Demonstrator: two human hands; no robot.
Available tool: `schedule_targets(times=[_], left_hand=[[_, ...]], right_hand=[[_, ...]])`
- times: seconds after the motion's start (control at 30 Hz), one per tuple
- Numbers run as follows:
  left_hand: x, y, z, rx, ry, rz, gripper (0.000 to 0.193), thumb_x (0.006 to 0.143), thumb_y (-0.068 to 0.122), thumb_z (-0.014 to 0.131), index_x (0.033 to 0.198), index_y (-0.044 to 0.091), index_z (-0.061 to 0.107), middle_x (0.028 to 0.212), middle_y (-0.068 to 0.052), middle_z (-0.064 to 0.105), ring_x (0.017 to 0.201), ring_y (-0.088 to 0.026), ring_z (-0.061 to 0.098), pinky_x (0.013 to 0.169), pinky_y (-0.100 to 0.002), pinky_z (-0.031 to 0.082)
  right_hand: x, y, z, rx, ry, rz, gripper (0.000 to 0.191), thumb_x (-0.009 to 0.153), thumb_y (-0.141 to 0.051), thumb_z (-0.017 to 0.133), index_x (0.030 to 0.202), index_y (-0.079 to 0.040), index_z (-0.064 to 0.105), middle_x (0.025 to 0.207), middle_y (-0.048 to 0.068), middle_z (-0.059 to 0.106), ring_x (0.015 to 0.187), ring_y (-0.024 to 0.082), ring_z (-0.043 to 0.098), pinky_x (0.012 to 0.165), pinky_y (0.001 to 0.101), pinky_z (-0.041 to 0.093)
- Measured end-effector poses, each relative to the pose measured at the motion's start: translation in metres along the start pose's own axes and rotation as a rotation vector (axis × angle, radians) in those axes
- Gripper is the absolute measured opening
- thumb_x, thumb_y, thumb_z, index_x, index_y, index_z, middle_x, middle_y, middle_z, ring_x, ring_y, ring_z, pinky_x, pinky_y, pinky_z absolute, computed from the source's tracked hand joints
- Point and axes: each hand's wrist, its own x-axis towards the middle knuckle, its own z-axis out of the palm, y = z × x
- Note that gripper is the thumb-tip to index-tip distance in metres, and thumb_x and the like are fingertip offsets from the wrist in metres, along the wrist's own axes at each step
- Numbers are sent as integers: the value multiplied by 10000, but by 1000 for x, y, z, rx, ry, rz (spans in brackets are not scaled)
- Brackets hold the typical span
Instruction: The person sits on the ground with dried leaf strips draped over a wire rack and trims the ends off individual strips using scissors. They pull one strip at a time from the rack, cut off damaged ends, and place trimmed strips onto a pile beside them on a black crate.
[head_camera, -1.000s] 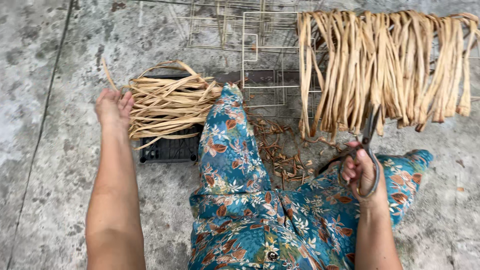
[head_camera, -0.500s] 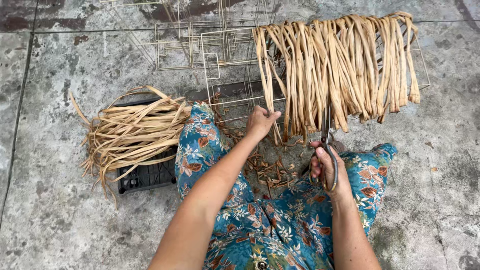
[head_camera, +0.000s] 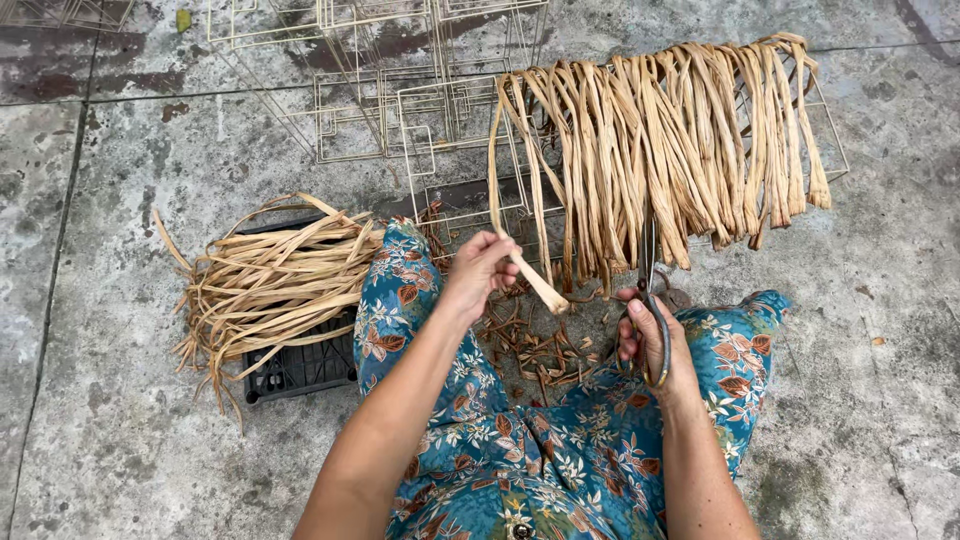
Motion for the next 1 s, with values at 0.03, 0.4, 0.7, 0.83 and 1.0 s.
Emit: schedule_targets(times=[0.03, 0.4, 0.7, 0.83, 1.0], left_hand=[[-13, 9, -6, -108, -18, 61, 63, 985, 99, 644, 985, 36, 634, 891, -122, 710, 655, -115, 671, 561, -229, 585], [-143, 77, -38, -813, -404, 444, 94, 1006, 118, 706, 1089, 78, 687, 1087, -102, 737, 910, -160, 712, 808, -263, 602], [-165, 0, 31, -625, -227, -148, 92, 1002, 94, 644, 1072, 68, 697, 977, -125, 754, 806, -174, 733, 693, -276, 615], [-174, -11, 36, -610, -283, -208, 112, 1025, 125, 618, 1086, 56, 682, 1007, -130, 757, 819, -161, 734, 690, -272, 613], [-178, -15, 31, -564, -288, -233, 135, 1031, 150, 608, 1088, 49, 676, 1001, -124, 759, 788, -154, 728, 669, -271, 610]], right_hand=[[-1, 0, 0, -3, -4, 3, 433, 955, -329, 672, 1284, -52, 620, 714, 12, 528, 549, 97, 467, 489, 265, 418], [-10, 3, 21, -40, -8, -139, 413, 927, -221, 705, 1293, -47, 620, 708, 17, 566, 549, 106, 506, 482, 267, 446], [-88, -18, 84, 119, -39, -520, 603, 867, 8, 739, 1397, -41, 454, 1173, 120, 691, 950, 143, 683, 829, 294, 579], [-106, -29, 88, 177, -50, -583, 599, 926, 28, 763, 1442, -34, 464, 1163, 162, 676, 964, 179, 672, 831, 302, 561], [-115, -35, 90, 147, -53, -592, 627, 877, 5, 776, 1418, -53, 463, 1182, 173, 691, 1018, 211, 701, 867, 312, 585]])
